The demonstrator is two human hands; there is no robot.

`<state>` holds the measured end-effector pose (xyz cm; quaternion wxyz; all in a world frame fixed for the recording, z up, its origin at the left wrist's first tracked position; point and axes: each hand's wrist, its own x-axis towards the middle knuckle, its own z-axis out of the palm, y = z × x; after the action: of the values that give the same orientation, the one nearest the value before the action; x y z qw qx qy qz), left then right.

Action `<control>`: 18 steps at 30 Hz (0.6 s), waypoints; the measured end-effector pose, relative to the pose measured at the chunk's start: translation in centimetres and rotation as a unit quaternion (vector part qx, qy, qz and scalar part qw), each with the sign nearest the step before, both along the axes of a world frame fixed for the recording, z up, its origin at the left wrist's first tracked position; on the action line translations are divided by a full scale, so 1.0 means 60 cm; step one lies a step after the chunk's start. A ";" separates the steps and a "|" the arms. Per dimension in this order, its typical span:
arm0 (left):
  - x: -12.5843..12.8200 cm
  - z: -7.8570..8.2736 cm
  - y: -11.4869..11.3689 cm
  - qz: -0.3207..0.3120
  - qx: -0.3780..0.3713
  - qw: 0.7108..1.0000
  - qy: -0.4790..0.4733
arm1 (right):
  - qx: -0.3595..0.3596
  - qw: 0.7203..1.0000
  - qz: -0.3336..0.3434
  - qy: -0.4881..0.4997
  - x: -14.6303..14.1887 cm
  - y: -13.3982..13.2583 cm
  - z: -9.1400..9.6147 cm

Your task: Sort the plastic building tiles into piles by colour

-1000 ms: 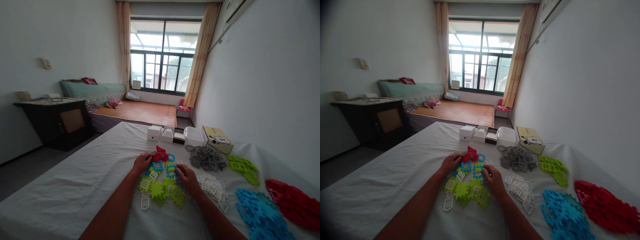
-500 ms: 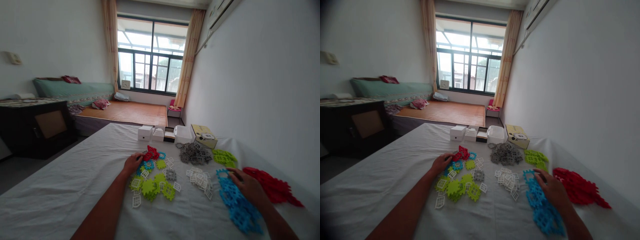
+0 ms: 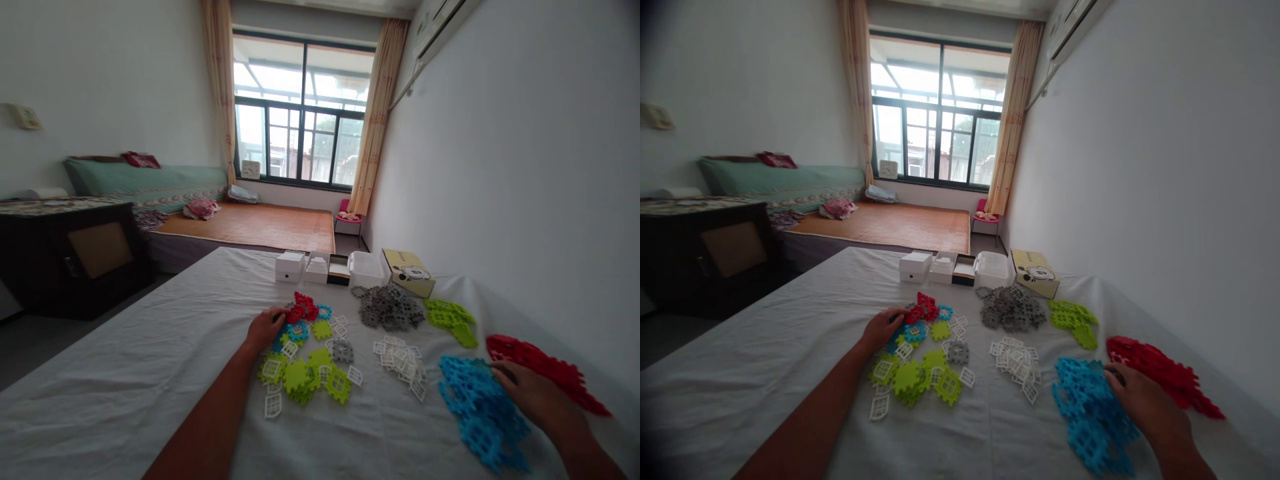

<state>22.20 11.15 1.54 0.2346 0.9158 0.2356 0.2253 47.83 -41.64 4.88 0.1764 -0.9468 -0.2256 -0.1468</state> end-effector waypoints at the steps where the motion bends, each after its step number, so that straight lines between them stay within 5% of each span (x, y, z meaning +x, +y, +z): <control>1: 0.001 -0.001 0.000 0.001 0.004 1.000 -0.002 | -0.009 1.000 -0.001 0.002 -0.007 0.012 0.008; 5: 0.003 -0.002 -0.001 0.019 0.003 1.000 0.001 | -0.022 0.997 0.061 0.029 -0.067 0.120 0.042; 12: -0.001 0.006 -0.007 0.009 -0.007 1.000 0.003 | -0.055 0.933 0.355 0.032 -0.205 0.405 0.065; 18: -0.003 0.005 -0.009 0.016 -0.017 1.000 0.006 | -0.111 0.941 0.319 0.013 -0.203 0.529 0.005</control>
<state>22.02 10.64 1.81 0.2453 0.9090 0.2556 0.2194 35.65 -9.90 5.17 0.1106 -0.8405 -0.5286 -0.0446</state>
